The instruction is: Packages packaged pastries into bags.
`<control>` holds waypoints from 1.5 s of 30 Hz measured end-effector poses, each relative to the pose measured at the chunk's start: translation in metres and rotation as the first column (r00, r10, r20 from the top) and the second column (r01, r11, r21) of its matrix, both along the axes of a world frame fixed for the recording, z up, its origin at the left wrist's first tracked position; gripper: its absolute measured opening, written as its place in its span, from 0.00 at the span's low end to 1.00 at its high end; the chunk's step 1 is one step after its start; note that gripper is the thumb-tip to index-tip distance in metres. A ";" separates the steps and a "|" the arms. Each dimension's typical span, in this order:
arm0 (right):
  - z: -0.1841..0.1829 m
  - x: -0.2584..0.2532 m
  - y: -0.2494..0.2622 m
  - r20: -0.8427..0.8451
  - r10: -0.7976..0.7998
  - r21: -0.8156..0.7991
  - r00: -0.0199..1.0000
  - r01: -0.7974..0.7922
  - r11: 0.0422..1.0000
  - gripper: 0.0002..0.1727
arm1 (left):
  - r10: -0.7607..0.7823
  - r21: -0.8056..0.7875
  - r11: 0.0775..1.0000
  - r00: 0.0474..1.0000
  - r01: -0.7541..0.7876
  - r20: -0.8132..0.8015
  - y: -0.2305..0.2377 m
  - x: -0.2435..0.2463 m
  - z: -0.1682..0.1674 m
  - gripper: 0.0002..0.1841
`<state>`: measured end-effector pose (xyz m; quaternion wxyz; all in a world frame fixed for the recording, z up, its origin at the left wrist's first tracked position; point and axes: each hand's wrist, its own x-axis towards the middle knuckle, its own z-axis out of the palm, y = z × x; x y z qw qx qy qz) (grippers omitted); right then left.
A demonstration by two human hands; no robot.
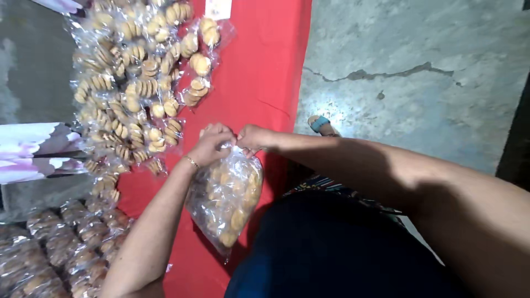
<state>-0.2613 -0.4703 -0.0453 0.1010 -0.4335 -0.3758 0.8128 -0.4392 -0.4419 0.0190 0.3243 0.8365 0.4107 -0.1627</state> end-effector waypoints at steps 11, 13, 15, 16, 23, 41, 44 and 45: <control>-0.003 0.001 -0.020 0.161 -0.176 0.310 0.971 0.120 0.943 0.12 | -0.062 0.074 0.995 0.998 0.062 -0.005 -0.005 0.010 -0.010 0.05; -0.006 -0.001 -0.025 0.151 -0.227 0.336 0.962 0.167 0.927 0.13 | -0.044 0.069 0.997 0.999 0.043 0.016 -0.006 0.009 -0.010 0.04; -0.007 -0.001 -0.028 0.126 -0.263 0.307 0.956 0.214 0.927 0.13 | -0.031 0.055 0.998 0.999 0.029 0.035 -0.004 0.008 -0.009 0.04; -0.006 0.000 -0.029 0.104 -0.295 0.232 0.950 0.265 0.936 0.13 | -0.031 0.054 0.998 0.999 0.028 0.042 -0.003 0.006 -0.010 0.04; -0.012 0.057 -0.022 -0.289 -0.238 0.107 0.927 0.279 0.954 0.12 | 0.101 0.143 0.983 0.991 -0.112 0.085 -0.006 0.004 -0.001 0.06; 0.000 0.018 -0.008 0.432 0.135 0.664 0.892 -0.415 0.622 0.17 | 0.228 0.197 0.952 0.972 -0.234 0.055 -0.049 -0.003 0.034 0.07; -0.004 0.010 0.001 0.237 0.123 0.723 0.964 -0.259 0.640 0.21 | 0.287 0.225 0.924 0.950 -0.308 0.123 -0.053 -0.005 0.031 0.08; -0.006 0.007 0.000 0.227 0.112 0.736 0.967 -0.246 0.631 0.21 | 0.305 0.241 0.921 0.951 -0.307 0.044 -0.053 0.001 0.030 0.11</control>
